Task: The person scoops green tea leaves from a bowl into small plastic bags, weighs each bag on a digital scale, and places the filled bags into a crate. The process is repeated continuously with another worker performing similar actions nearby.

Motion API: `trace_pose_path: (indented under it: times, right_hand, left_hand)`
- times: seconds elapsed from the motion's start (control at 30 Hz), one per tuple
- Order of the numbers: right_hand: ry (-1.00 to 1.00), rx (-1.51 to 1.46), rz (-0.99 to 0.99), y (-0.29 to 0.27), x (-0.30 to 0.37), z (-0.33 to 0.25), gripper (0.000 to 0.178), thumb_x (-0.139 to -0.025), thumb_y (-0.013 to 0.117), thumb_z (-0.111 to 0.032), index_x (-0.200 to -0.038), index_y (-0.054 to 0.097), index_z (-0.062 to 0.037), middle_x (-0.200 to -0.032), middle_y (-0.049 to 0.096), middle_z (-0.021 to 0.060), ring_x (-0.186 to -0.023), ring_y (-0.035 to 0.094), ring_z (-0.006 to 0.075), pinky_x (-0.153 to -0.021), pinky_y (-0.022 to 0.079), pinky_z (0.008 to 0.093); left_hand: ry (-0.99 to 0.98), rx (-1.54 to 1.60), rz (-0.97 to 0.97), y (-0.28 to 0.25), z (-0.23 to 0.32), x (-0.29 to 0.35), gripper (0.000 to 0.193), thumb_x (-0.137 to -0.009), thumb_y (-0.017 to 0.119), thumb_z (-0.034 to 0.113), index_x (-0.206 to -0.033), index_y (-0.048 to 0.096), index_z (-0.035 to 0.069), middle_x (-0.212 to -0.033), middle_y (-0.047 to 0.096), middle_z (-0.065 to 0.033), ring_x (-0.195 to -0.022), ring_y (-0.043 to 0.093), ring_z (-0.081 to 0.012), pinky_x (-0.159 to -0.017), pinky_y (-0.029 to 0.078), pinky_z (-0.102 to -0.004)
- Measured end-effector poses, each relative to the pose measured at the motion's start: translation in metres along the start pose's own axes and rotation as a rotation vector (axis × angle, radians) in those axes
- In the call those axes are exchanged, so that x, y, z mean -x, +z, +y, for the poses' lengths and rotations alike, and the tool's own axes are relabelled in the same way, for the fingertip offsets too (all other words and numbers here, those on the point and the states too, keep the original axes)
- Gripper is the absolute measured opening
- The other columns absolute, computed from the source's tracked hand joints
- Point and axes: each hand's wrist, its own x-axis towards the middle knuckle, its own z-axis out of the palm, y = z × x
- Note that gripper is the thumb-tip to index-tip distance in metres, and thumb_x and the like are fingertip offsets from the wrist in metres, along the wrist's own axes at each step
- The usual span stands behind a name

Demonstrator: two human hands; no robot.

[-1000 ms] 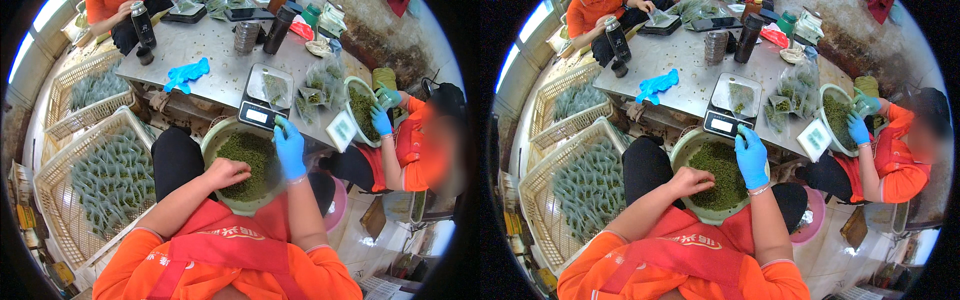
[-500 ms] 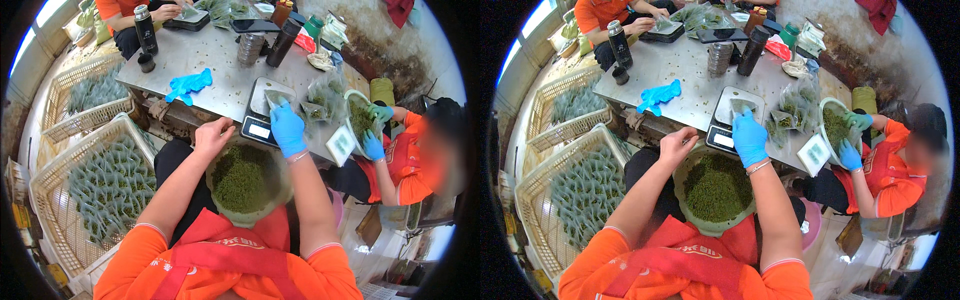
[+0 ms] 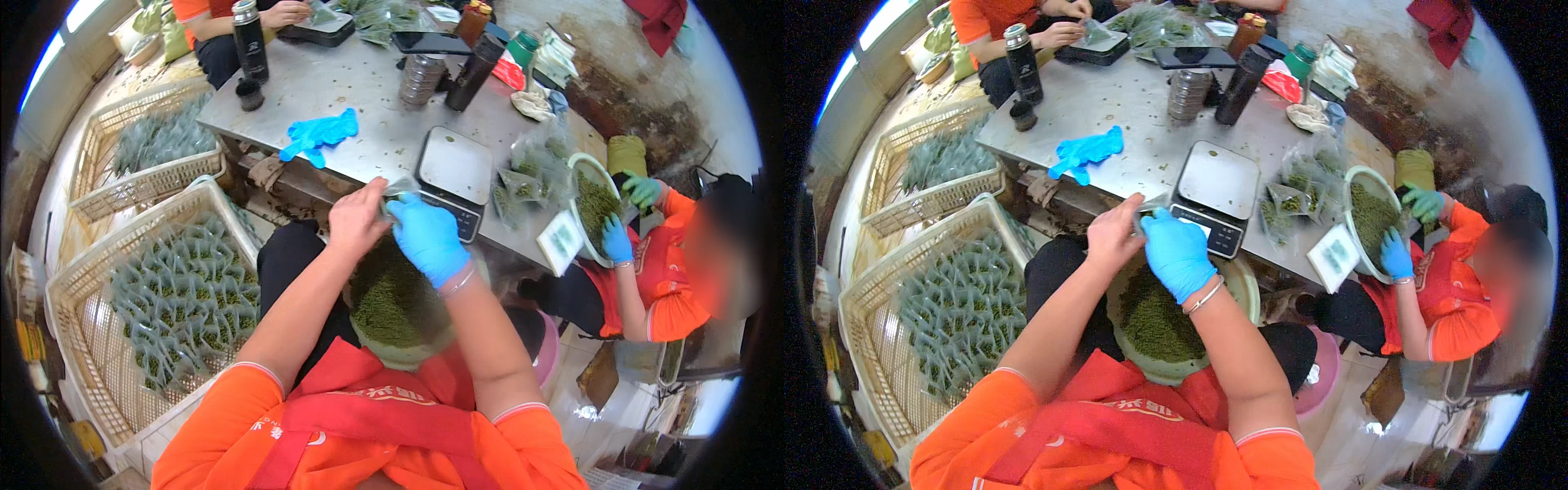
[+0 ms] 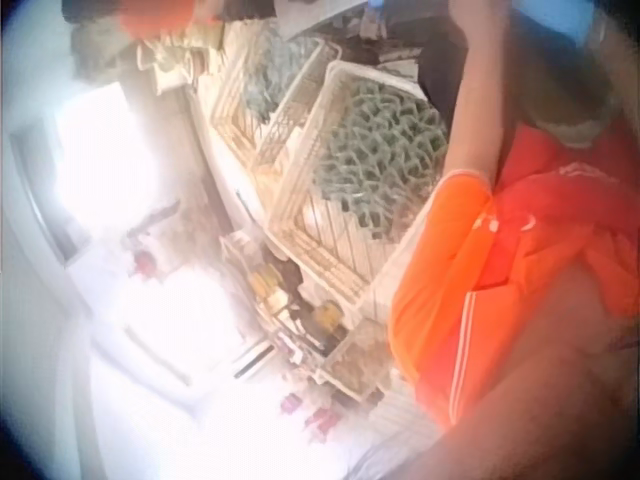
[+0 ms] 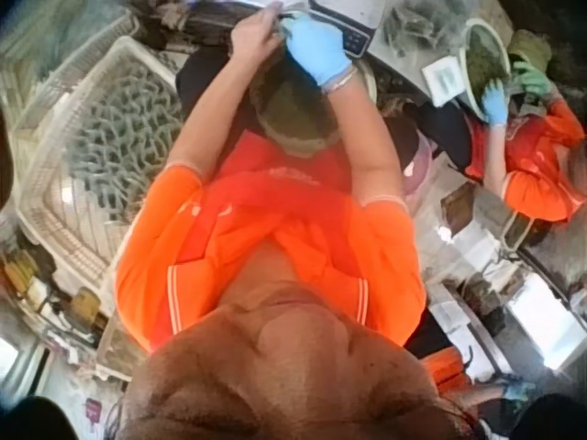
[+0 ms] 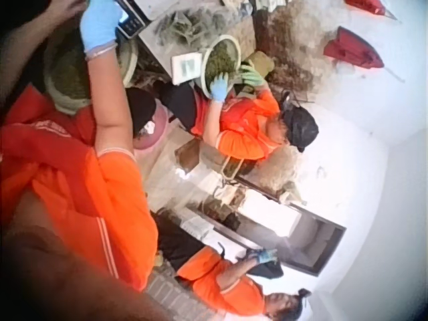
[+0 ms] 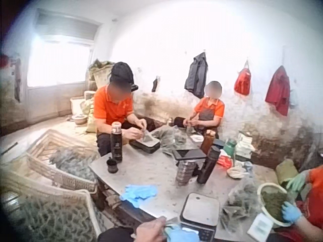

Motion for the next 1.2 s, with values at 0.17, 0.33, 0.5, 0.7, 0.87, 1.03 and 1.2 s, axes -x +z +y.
trace_pose_path:
  times: [0.17, 0.33, 0.5, 0.7, 0.87, 1.03, 1.2]
  right_hand:
    - [0.094, -0.045, 0.012, 0.017, 0.002, -0.006, 0.014, -0.076, 0.054, -0.009, -0.09, 0.056, -0.0108, -0.096, 0.057, 0.0096, -0.076, 0.061, 0.0311, -0.061, 0.05, 0.0427]
    - [-0.06, -0.37, 0.058, -0.002, 0.013, 0.004, 0.028, -0.079, 0.057, -0.014, -0.107, 0.058, -0.0112, -0.1, 0.06, 0.0152, -0.074, 0.061, 0.035, -0.065, 0.051, 0.0397]
    - [0.375, -1.234, 0.468, -0.042, 0.053, 0.067, 0.041, -0.086, 0.055, -0.005, -0.126, 0.047, -0.0024, -0.095, 0.062, 0.0091, -0.069, 0.059, 0.0133, -0.06, 0.05, 0.0257]
    - [0.761, -1.356, 0.471, -0.036, 0.02, 0.173, 0.058, -0.086, 0.054, -0.015, -0.138, 0.029, -0.0074, -0.096, 0.059, 0.0109, -0.063, 0.061, 0.0177, -0.049, 0.049, 0.0281]
    - [0.823, -1.165, 0.634, -0.035, 0.01, 0.18, 0.038, -0.088, 0.052, -0.016, -0.123, 0.051, -0.0018, -0.083, 0.062, 0.0057, -0.055, 0.057, 0.0124, -0.043, 0.041, 0.0232]
    - [0.501, -1.045, 0.618, -0.032, 0.009, 0.064, 0.044, -0.089, 0.048, -0.007, -0.133, 0.041, -0.0021, -0.094, 0.063, 0.0117, -0.053, 0.057, 0.0108, -0.045, 0.043, 0.0222]
    - [0.434, -1.001, 0.274, 0.019, 0.023, 0.065, 0.042, -0.089, 0.051, -0.008, -0.13, 0.045, -0.0035, -0.12, 0.053, 0.0129, -0.094, 0.057, 0.018, -0.075, 0.05, 0.0293]
  left_hand:
    - [-0.093, -0.128, -0.256, 0.006, -0.001, 0.006, 0.068, -0.063, 0.072, 0.019, -0.125, 0.045, 0.014, -0.082, 0.063, -0.0125, -0.07, 0.061, -0.0325, -0.06, 0.047, -0.042]
    - [-0.127, -0.046, -0.211, 0.0, 0.001, 0.005, 0.059, -0.069, 0.069, 0.023, -0.123, 0.048, 0.013, -0.078, 0.062, -0.0139, -0.068, 0.061, -0.0339, -0.061, 0.048, -0.0421]
    - [-0.582, 0.217, -0.21, 0.008, -0.002, 0.002, 0.054, -0.075, 0.066, 0.037, -0.12, 0.052, 0.011, -0.103, 0.064, -0.0131, -0.093, 0.062, -0.0291, -0.08, 0.048, -0.0365]
    - [-0.658, 0.227, -0.246, 0.002, -0.001, -0.004, 0.068, -0.073, 0.067, 0.051, -0.124, 0.048, 0.01, -0.112, 0.062, -0.0112, -0.101, 0.06, -0.0272, -0.087, 0.045, -0.0352]
    - [-0.599, 0.332, -0.244, 0.004, -0.009, 0.004, 0.066, -0.077, 0.062, 0.055, -0.123, 0.048, 0.009, -0.114, 0.06, -0.0141, -0.105, 0.058, -0.0295, -0.088, 0.045, -0.0354]
    - [-0.672, 0.677, -0.083, -0.007, -0.016, 0.018, 0.053, -0.088, 0.052, 0.045, -0.122, 0.049, 0.004, -0.102, 0.063, -0.0198, -0.087, 0.064, -0.028, -0.078, 0.048, -0.0359]
    - [-0.586, 0.525, 0.031, -0.117, -0.02, 0.039, 0.047, -0.093, 0.049, 0.036, -0.124, 0.046, 0.001, -0.115, 0.058, -0.0138, -0.107, 0.053, -0.0219, -0.093, 0.041, -0.0336]
